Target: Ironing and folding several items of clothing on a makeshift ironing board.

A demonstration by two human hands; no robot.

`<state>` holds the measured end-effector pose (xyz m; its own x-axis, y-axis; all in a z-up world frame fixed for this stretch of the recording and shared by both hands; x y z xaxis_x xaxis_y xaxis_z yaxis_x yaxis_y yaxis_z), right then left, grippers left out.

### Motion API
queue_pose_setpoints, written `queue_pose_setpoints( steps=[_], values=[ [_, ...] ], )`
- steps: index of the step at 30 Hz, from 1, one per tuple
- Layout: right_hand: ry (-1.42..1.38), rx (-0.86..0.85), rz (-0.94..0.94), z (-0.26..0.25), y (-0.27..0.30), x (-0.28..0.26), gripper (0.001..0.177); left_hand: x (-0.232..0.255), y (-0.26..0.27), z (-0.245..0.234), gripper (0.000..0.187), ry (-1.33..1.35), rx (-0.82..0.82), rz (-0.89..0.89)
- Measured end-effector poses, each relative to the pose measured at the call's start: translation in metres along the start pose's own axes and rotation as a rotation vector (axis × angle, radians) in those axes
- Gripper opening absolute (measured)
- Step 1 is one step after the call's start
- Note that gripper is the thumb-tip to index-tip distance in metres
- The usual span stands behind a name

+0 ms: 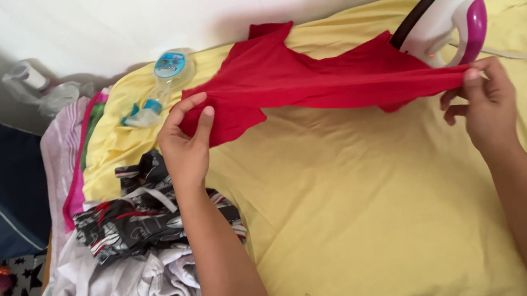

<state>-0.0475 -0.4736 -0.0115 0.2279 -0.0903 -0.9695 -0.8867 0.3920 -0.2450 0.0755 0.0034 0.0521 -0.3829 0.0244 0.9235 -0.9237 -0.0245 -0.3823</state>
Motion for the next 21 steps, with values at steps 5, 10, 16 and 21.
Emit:
queue_pose_setpoints(
  steps=[5,10,16,21],
  values=[
    [-0.383,0.015,-0.14,-0.025,-0.009,0.02,0.017,0.022,0.007,0.004,0.024,0.046,-0.049,0.114],
    [-0.177,-0.157,-0.016,0.001,-0.015,-0.008,0.036,0.074,0.01,0.053,0.033,0.125,-0.188,0.132],
    [-0.057,-0.095,-0.19,-0.035,-0.042,-0.073,0.032,0.072,-0.025,0.006,0.017,-0.072,-0.11,0.036],
    [-0.169,-0.071,-0.144,-0.022,-0.032,-0.118,0.022,0.067,-0.011,-0.008,0.019,-0.061,-0.315,-0.311]
  ],
)
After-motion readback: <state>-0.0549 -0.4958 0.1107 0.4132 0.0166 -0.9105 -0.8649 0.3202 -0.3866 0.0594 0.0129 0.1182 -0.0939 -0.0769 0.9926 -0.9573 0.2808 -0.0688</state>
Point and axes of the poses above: each hand's wrist, its own y-axis away from the middle knuckle, its own z-axis out of the palm, x = y × z, the point moved 9 cm from there along -y, towards the middle knuckle, and after that the axes turned 2 degrees about -y, right-handed, at the moved point
